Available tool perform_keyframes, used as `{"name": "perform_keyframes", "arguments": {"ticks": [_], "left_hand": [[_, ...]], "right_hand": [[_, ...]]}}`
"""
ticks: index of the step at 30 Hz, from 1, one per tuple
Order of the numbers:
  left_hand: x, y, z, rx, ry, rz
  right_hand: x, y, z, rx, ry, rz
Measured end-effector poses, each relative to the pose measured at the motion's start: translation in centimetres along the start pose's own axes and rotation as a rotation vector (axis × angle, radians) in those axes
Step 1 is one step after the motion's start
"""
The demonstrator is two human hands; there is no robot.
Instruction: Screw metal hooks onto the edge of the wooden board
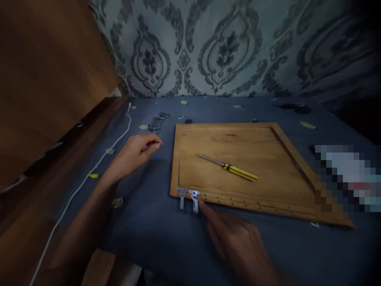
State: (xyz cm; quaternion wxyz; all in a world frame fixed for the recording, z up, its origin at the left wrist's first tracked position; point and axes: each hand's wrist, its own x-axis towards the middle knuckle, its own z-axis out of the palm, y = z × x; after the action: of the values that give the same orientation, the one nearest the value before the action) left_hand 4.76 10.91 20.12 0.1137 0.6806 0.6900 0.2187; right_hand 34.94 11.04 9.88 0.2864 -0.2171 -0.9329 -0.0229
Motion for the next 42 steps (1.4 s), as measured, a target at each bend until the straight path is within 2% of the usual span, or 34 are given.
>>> {"name": "perform_keyframes", "arguments": {"ticks": [2,6,12,23,32,42], "left_hand": [[0.5,-2.1,0.5,0.072,0.023,-0.133],[1.1,-5.3,2.2,0.166,0.072,-0.216],[1.0,-7.3,2.9,0.268,0.065,-0.29],[0.9,-7.8,3.4,0.393,-0.038,-0.253],[1.0,-8.2,3.0,0.425,-0.091,-0.227],[1.2,-7.8,2.5,0.401,-0.092,-0.192]], "right_hand": [[-0.2,0.2,0.3,-0.019,0.021,-0.014],[-0.6,0.5,0.6,-0.068,-0.008,-0.016],[-0.3,0.9,0.2,-0.147,-0.078,-0.053],[-1.0,1.2,1.4,-0.12,-0.029,-0.056],[-0.6,0.6,0.7,-0.102,-0.139,-0.003],[-0.4,0.6,0.2,-0.047,-0.184,-0.014]]}}
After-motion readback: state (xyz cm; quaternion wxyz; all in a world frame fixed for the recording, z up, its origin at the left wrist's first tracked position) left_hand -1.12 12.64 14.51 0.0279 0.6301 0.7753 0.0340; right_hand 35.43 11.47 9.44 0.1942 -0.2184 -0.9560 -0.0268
